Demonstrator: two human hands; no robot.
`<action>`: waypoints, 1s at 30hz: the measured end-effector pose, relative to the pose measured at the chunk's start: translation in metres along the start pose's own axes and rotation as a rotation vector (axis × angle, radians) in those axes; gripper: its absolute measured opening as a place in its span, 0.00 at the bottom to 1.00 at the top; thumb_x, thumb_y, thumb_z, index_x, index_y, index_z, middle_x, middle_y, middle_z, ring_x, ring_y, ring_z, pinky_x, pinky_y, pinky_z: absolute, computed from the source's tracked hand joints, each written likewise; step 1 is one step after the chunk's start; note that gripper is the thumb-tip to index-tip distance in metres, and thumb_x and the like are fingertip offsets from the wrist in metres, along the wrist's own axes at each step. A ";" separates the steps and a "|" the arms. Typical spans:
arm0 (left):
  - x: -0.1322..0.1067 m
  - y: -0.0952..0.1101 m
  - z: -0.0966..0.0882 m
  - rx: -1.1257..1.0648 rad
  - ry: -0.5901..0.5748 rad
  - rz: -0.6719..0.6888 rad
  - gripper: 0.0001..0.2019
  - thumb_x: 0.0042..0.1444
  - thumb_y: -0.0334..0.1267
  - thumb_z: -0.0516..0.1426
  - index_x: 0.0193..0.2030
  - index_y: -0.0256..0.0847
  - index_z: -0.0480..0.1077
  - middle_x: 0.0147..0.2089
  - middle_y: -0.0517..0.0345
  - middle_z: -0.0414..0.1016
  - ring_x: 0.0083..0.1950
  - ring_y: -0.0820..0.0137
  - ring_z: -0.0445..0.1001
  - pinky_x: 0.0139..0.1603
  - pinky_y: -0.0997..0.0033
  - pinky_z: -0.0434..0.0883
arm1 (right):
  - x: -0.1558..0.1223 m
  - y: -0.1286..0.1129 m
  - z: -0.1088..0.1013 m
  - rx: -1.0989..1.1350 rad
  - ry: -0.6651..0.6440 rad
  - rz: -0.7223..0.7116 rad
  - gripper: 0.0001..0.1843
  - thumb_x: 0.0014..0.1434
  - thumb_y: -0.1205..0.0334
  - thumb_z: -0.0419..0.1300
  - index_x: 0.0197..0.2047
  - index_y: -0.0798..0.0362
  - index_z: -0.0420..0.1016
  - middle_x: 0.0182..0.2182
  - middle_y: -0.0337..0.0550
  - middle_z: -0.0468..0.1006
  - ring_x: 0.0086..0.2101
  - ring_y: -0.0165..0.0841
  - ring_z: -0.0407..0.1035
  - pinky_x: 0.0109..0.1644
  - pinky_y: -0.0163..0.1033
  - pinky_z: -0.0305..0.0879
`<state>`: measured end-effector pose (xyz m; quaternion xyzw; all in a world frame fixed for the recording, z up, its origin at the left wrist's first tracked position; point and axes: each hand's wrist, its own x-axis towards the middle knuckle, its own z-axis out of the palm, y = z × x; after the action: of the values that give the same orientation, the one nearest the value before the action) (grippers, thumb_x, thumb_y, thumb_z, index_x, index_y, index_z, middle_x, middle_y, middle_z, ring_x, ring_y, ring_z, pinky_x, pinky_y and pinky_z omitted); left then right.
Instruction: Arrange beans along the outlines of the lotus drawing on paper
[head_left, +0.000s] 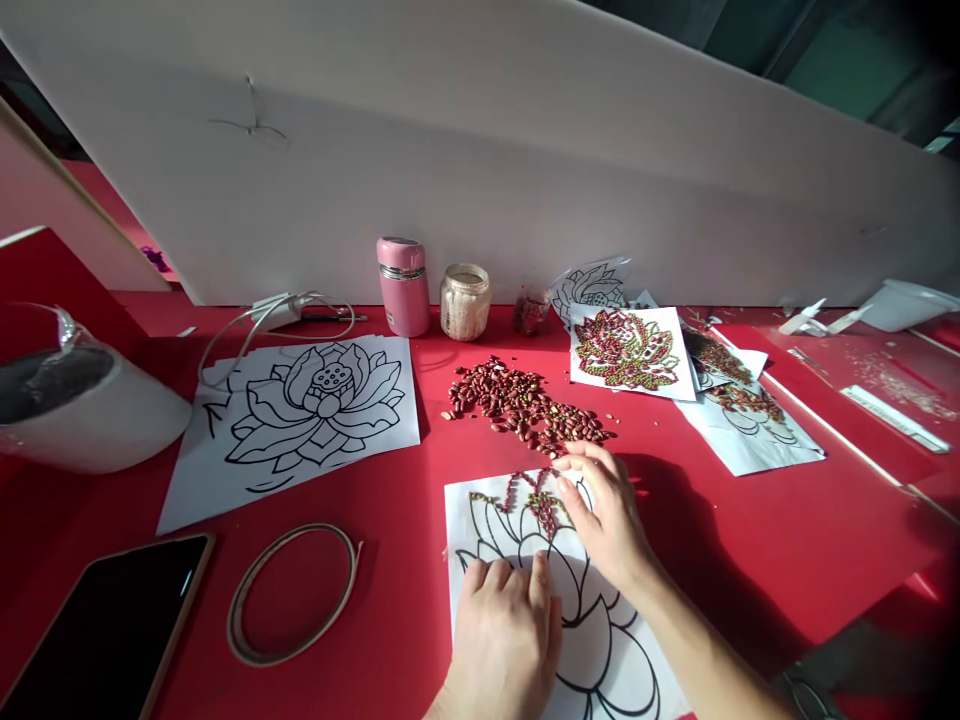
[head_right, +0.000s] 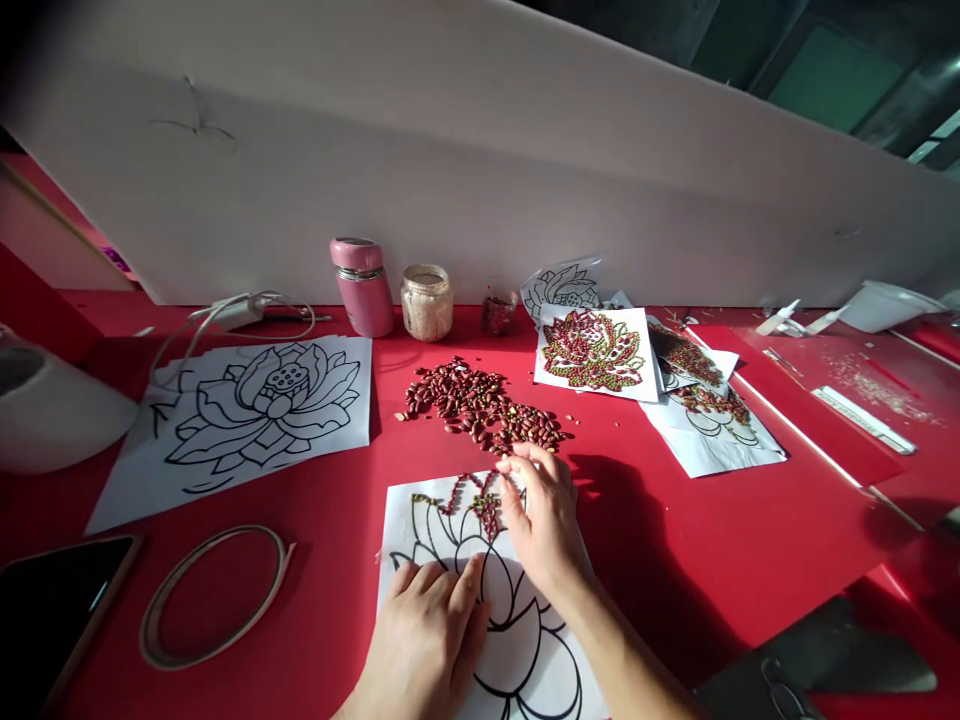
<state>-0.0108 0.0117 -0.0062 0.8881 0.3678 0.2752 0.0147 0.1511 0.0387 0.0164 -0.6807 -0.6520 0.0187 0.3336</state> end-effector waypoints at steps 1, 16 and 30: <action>0.000 0.000 0.000 0.002 0.006 0.004 0.14 0.51 0.32 0.51 0.45 0.33 0.67 0.23 0.57 0.67 0.25 0.69 0.64 0.27 0.67 0.57 | 0.008 0.005 -0.001 0.013 -0.003 0.002 0.09 0.55 0.63 0.51 0.40 0.49 0.68 0.43 0.47 0.68 0.44 0.36 0.65 0.47 0.44 0.63; -0.002 0.002 0.000 -0.007 -0.035 -0.017 0.14 0.51 0.32 0.51 0.46 0.33 0.67 0.24 0.58 0.67 0.26 0.69 0.64 0.28 0.66 0.58 | 0.081 0.015 0.012 -0.243 -0.371 0.055 0.08 0.52 0.62 0.52 0.25 0.50 0.70 0.27 0.37 0.68 0.24 0.26 0.62 0.26 0.32 0.52; 0.001 0.004 -0.007 -0.016 -0.111 -0.027 0.15 0.54 0.34 0.50 0.47 0.32 0.66 0.25 0.57 0.67 0.27 0.68 0.64 0.29 0.65 0.59 | 0.061 0.024 0.005 -0.141 -0.257 0.063 0.10 0.59 0.61 0.43 0.33 0.51 0.62 0.33 0.43 0.70 0.35 0.31 0.65 0.37 0.35 0.59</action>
<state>-0.0109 0.0081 0.0007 0.8969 0.3760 0.2283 0.0456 0.1785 0.0973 0.0256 -0.7145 -0.6673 0.0702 0.1981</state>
